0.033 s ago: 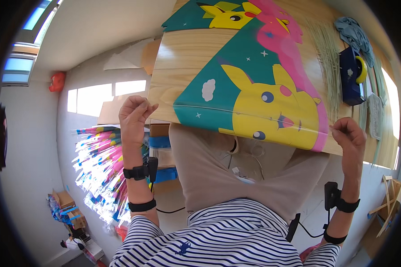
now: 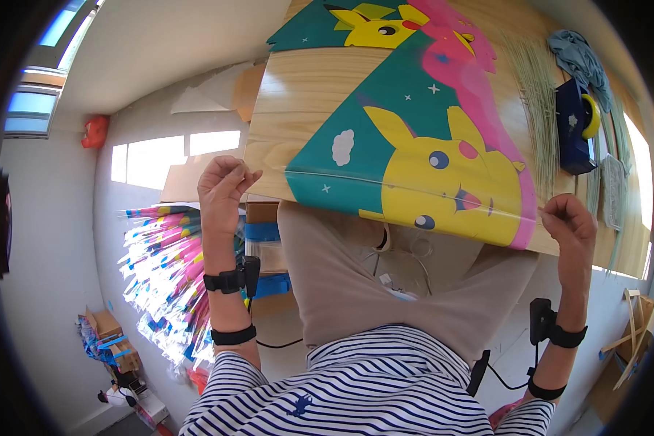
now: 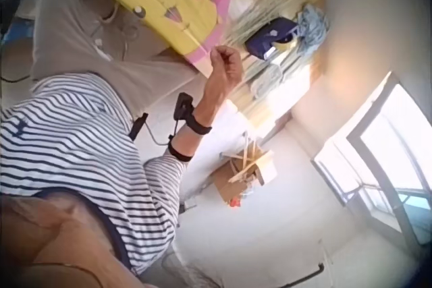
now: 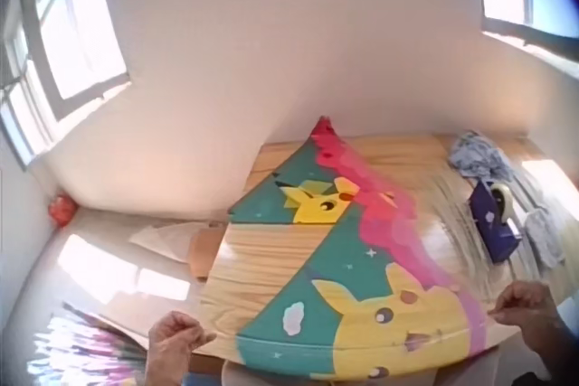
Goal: The recorder is shown assembling a kite by attaching bamboo sticks to the kite's sail using tape and string.
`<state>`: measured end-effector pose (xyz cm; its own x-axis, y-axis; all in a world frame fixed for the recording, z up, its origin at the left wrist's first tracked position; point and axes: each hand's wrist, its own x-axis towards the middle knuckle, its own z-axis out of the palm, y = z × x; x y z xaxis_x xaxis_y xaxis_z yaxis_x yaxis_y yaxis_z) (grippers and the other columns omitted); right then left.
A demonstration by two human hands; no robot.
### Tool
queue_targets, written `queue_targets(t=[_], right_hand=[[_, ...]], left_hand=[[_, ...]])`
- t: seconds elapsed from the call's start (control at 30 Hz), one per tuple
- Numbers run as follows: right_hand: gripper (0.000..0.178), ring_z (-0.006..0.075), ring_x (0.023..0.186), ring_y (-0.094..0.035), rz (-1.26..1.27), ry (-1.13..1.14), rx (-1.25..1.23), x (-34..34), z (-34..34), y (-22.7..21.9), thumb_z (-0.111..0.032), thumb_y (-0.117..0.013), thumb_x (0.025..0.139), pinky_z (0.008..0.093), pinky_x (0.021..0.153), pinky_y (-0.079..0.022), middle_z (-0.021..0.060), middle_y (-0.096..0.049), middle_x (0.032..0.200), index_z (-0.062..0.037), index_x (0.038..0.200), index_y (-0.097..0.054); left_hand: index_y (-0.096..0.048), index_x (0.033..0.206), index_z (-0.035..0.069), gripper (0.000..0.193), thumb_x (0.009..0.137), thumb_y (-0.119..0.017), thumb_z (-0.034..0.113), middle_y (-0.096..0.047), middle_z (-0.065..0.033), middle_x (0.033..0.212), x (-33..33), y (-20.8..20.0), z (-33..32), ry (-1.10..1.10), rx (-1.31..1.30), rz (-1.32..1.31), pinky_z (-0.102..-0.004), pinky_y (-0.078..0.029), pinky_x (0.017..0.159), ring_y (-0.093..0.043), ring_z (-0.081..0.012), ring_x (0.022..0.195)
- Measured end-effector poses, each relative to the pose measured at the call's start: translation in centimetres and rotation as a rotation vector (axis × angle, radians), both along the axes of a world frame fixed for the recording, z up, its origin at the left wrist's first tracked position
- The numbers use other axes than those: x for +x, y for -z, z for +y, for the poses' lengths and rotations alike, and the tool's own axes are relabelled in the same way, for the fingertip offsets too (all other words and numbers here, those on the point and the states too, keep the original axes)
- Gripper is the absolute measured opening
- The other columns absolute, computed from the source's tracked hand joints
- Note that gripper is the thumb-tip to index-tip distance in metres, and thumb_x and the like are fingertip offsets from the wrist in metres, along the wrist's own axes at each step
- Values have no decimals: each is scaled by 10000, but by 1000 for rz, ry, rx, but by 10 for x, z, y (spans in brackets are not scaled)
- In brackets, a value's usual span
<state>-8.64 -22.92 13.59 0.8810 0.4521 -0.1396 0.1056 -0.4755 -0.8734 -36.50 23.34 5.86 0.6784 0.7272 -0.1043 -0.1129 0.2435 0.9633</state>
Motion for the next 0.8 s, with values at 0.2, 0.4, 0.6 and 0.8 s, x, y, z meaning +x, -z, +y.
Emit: queue_targets(t=[0.2, 0.4, 0.6, 0.8], right_hand=[[62, 48, 739, -502, 98, -53, -10, 7, -1, 18, -33, -640, 843, 211, 661, -365, -31, -587, 790, -44, 903, -629], [51, 50, 694, -497, 154, -31, -35, 7, 4, 37, -39, -651, 819, 225, 635, -369, -28, -594, 748, -23, 868, -651], [73, 90, 686, -566, 265, -17, -41, 19, 9, 67, -25, -657, 796, 244, 614, -428, 19, -626, 739, 10, 860, -664], [64, 124, 611, -597, 193, 35, -87, 33, 14, 92, 29, -699, 732, 278, 557, -467, 55, -644, 673, 45, 793, -686]], left_hand=[[-630, 999, -3, 97, 911, -658, -32, -665, -62, 919, 12, 3, -2, -99, 27, 91, -329, -608, 872, -681, -156, 824], [-651, 961, -8, 109, 859, -666, -44, -649, -40, 844, 16, 25, 3, -65, 174, 221, -259, -541, 744, -621, -115, 763], [-663, 936, -2, 100, 840, -677, -26, -645, -31, 820, 21, 58, 8, -89, 295, 368, -245, -485, 677, -585, -107, 727], [-657, 916, 4, 78, 843, -684, -1, -636, -21, 802, 26, 72, 16, -39, 327, 459, -238, -453, 650, -554, -98, 689]])
